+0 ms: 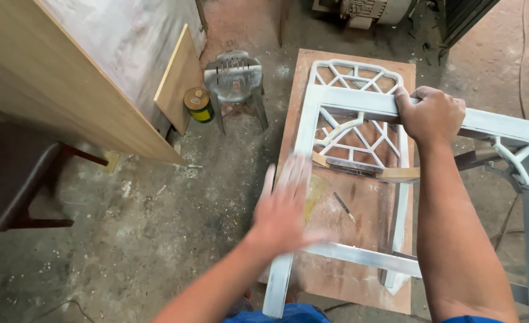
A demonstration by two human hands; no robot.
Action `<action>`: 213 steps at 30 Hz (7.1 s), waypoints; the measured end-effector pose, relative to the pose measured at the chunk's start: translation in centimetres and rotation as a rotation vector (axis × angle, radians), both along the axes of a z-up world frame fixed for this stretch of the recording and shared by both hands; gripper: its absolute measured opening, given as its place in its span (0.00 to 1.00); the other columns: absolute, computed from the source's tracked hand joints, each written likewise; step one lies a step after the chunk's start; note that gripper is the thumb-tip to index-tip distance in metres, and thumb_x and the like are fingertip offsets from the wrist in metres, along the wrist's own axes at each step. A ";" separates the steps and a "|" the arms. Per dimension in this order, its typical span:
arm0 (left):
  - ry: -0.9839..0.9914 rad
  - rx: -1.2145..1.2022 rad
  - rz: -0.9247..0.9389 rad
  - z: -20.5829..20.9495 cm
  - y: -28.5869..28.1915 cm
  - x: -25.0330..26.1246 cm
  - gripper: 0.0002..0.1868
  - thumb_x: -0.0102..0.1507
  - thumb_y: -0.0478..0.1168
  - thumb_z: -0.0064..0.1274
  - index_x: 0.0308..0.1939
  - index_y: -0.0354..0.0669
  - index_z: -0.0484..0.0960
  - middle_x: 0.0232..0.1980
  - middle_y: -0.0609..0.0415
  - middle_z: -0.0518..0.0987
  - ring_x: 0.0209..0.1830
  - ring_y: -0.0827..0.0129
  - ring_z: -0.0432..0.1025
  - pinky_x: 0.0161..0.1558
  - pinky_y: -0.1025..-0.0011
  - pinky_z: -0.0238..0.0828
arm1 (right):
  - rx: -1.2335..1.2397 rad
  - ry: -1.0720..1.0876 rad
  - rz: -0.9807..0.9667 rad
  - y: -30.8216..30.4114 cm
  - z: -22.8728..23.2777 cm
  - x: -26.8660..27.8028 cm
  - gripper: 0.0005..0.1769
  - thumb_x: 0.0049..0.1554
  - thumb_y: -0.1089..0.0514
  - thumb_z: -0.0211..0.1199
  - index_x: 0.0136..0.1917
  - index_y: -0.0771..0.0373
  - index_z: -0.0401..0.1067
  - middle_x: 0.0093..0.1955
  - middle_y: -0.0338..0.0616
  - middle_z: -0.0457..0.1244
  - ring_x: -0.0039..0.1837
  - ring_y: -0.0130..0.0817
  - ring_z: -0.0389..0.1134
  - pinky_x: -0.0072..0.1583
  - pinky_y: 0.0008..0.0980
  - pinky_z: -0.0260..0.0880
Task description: Sanding the white-painted wooden frame of a chair to prepare it for finishing.
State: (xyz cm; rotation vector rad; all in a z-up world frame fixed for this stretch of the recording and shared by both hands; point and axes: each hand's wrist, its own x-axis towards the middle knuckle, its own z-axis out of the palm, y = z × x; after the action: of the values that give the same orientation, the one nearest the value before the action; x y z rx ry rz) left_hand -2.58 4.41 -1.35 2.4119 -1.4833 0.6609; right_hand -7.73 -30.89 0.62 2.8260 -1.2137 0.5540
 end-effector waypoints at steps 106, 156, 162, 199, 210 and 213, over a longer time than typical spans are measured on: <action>0.010 0.310 -0.964 0.7 -6.7 22.6 0.45 0.57 0.29 0.40 0.81 0.39 0.49 0.84 0.46 0.51 0.84 0.55 0.44 0.78 0.48 0.39 | 0.058 -0.047 -0.336 20.8 0.8 -8.8 0.32 0.65 0.39 0.59 0.68 0.67 0.72 0.59 0.63 0.68 0.65 0.63 0.66 0.74 0.60 0.53; 0.160 0.370 -0.792 2.0 -8.6 21.5 0.46 0.58 0.25 0.40 0.82 0.36 0.48 0.83 0.40 0.53 0.84 0.51 0.46 0.77 0.37 0.33 | 0.279 -0.036 -0.893 27.9 -11.8 -7.6 0.27 0.60 0.32 0.56 0.52 0.53 0.82 0.42 0.40 0.74 0.55 0.45 0.75 0.85 0.44 0.38; 0.155 0.502 -0.802 2.4 -7.7 20.3 0.41 0.62 0.29 0.37 0.81 0.38 0.48 0.84 0.44 0.50 0.85 0.56 0.40 0.76 0.36 0.20 | 0.286 -0.030 -0.899 27.1 -12.0 -7.9 0.29 0.60 0.30 0.55 0.53 0.53 0.82 0.43 0.39 0.74 0.54 0.43 0.76 0.85 0.43 0.36; -0.058 0.363 -0.757 1.2 -4.8 19.0 0.45 0.56 0.30 0.43 0.79 0.33 0.53 0.81 0.37 0.56 0.82 0.49 0.48 0.75 0.43 0.43 | 0.368 -0.060 -0.900 27.9 -9.8 -7.0 0.30 0.60 0.31 0.54 0.55 0.53 0.82 0.47 0.44 0.75 0.58 0.45 0.75 0.83 0.46 0.35; 0.215 0.388 -0.938 0.9 -3.8 18.9 0.46 0.54 0.26 0.41 0.80 0.34 0.51 0.83 0.40 0.52 0.84 0.50 0.43 0.77 0.38 0.33 | 0.329 -0.033 -0.894 28.0 -10.6 -7.1 0.29 0.60 0.31 0.55 0.54 0.54 0.82 0.46 0.44 0.75 0.58 0.45 0.76 0.84 0.44 0.35; -0.039 0.108 -0.741 0.9 -8.5 21.7 0.49 0.51 0.26 0.44 0.80 0.37 0.56 0.79 0.43 0.62 0.81 0.51 0.54 0.74 0.39 0.45 | 0.327 -0.065 -0.903 28.2 -10.4 -7.1 0.26 0.60 0.34 0.57 0.53 0.55 0.82 0.45 0.45 0.75 0.58 0.46 0.75 0.85 0.44 0.34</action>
State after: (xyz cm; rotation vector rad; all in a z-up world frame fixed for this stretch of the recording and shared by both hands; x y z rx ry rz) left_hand 19.10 -4.14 -0.45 1.6933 -2.2673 0.4538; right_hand -14.80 -2.69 -9.75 2.0678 -2.5170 0.3967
